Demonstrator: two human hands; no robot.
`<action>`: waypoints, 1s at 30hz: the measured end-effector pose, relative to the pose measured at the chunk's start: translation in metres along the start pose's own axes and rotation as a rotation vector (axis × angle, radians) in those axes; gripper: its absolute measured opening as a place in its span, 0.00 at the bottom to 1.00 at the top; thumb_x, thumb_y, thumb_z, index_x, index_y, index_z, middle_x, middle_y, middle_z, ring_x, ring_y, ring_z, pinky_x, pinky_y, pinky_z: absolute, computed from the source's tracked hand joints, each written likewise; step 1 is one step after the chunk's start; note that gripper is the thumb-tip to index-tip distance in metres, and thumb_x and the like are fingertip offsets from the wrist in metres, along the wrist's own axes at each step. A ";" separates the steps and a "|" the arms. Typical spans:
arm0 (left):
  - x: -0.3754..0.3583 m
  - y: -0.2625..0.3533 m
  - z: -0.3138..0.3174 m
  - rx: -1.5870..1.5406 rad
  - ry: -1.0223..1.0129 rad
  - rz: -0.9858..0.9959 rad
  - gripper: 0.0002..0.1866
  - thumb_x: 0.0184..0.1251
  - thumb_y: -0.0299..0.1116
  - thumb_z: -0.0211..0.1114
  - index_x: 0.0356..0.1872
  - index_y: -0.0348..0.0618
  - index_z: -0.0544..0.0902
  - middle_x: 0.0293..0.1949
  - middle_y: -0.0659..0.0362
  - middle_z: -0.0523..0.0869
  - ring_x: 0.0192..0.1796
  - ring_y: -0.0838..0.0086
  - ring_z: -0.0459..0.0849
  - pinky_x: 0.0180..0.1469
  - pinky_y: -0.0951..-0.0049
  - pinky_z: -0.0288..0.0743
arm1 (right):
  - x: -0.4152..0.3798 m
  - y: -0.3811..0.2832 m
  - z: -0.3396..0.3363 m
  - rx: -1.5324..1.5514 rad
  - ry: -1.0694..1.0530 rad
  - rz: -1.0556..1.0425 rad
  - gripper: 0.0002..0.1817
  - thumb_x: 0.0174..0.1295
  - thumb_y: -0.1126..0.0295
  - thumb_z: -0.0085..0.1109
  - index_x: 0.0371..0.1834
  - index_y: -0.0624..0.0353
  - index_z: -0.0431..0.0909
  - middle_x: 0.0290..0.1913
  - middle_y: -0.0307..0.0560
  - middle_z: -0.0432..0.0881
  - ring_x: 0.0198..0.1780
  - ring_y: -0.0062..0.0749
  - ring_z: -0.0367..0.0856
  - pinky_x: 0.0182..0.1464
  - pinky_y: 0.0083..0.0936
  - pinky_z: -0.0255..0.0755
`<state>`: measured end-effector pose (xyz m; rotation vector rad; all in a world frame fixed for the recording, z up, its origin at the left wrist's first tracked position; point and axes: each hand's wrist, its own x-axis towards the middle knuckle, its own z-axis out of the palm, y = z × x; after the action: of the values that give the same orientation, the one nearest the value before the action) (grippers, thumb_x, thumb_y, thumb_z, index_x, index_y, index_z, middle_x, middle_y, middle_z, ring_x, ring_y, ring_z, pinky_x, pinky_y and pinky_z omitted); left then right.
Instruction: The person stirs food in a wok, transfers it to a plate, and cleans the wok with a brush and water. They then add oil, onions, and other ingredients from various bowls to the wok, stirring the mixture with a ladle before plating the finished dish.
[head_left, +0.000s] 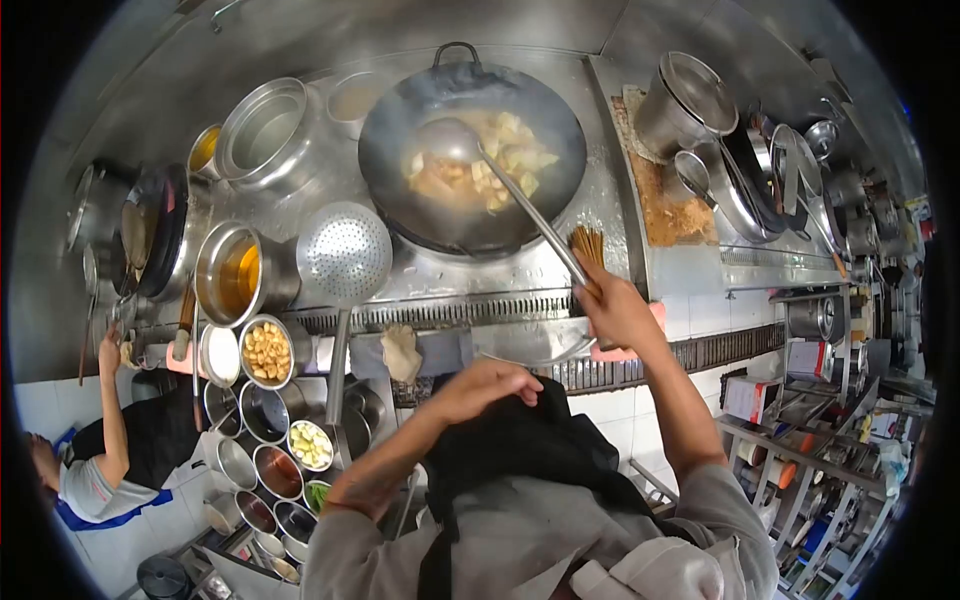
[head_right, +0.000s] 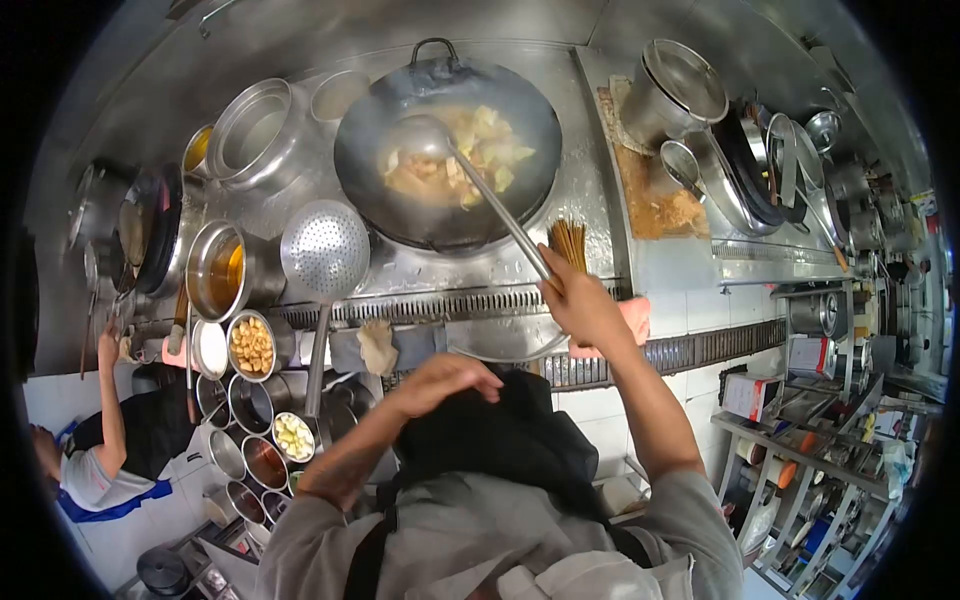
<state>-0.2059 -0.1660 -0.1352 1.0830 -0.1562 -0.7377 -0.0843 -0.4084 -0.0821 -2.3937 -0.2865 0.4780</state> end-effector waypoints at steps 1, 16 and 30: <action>-0.002 -0.050 0.004 0.109 0.045 -0.056 0.25 0.74 0.48 0.61 0.45 0.28 0.85 0.39 0.51 0.88 0.44 0.71 0.86 0.57 0.71 0.75 | 0.004 0.011 0.014 -0.018 0.101 -0.080 0.29 0.66 0.69 0.56 0.72 0.57 0.66 0.31 0.66 0.82 0.37 0.64 0.82 0.42 0.51 0.74; 0.082 -0.366 -0.062 1.070 0.729 -0.098 0.29 0.50 0.42 0.79 0.49 0.31 0.83 0.51 0.45 0.86 0.56 0.52 0.84 0.59 0.63 0.77 | -0.004 0.009 0.013 -0.072 0.159 -0.126 0.28 0.64 0.70 0.58 0.70 0.57 0.69 0.34 0.66 0.83 0.37 0.62 0.82 0.42 0.48 0.74; -0.081 -0.375 -0.013 0.349 0.175 -0.491 0.54 0.58 0.68 0.65 0.71 0.28 0.64 0.75 0.41 0.60 0.76 0.50 0.60 0.77 0.60 0.53 | 0.000 0.018 0.053 -0.421 0.291 0.005 0.25 0.62 0.70 0.57 0.64 0.61 0.71 0.39 0.71 0.83 0.43 0.65 0.84 0.47 0.51 0.78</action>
<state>-0.4373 -0.2042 -0.4398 1.5397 0.1439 -1.0732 -0.1046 -0.3915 -0.1318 -2.8296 -0.2696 0.0663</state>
